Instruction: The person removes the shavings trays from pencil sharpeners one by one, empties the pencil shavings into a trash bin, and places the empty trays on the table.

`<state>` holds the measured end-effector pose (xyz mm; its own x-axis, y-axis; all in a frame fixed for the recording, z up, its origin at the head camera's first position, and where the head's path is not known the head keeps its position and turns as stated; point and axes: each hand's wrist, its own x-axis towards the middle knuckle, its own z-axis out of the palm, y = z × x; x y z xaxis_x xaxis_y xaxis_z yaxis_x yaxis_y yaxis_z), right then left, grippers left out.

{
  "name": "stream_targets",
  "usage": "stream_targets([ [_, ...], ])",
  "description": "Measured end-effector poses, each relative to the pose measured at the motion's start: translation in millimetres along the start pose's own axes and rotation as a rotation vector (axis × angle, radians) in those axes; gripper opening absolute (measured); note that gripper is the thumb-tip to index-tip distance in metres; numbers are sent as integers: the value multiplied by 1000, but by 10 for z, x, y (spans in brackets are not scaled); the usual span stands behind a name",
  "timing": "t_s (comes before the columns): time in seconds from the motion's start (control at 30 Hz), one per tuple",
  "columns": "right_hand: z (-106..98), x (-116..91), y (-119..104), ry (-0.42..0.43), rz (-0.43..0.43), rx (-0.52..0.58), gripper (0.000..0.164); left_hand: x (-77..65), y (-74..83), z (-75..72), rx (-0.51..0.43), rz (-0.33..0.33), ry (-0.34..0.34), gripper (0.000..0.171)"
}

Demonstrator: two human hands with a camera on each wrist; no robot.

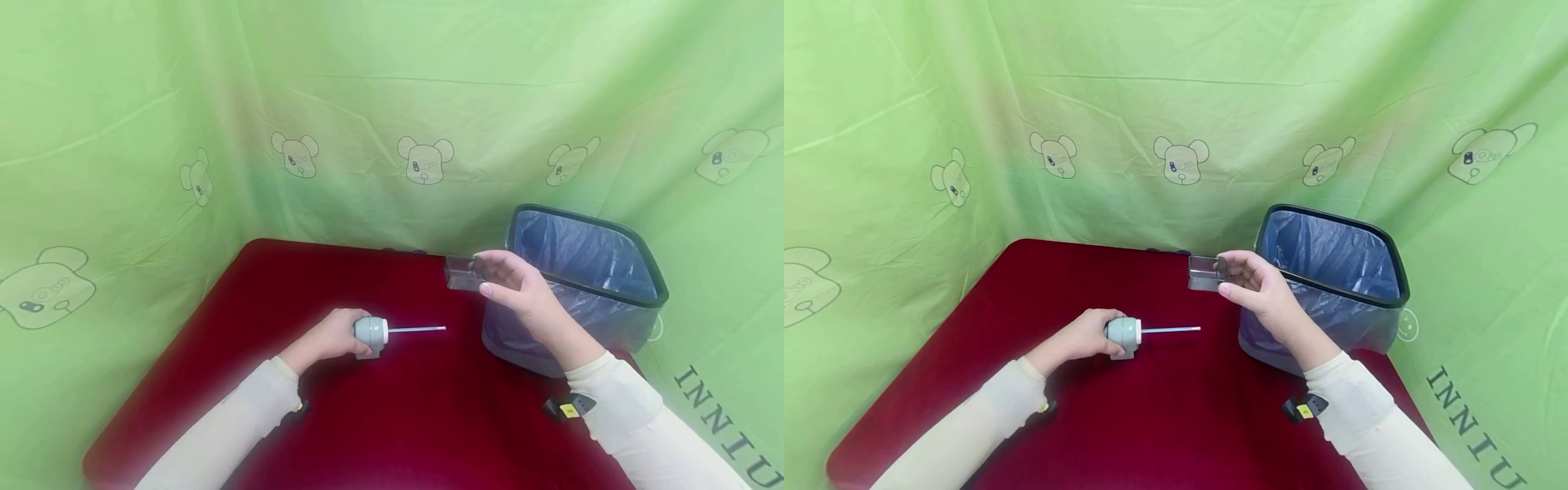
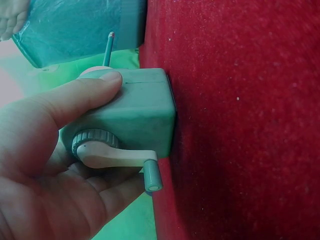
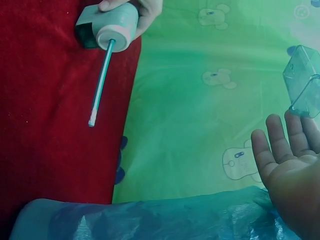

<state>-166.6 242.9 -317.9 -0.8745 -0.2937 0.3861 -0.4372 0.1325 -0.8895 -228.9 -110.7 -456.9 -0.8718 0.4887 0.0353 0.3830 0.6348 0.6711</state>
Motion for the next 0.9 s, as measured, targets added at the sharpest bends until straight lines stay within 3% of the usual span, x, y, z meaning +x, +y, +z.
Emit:
stream_targets([
  [0.9,86,-74,238,-18,-1,45,43,-12,-16,12,-19,-17,-1,59],
])
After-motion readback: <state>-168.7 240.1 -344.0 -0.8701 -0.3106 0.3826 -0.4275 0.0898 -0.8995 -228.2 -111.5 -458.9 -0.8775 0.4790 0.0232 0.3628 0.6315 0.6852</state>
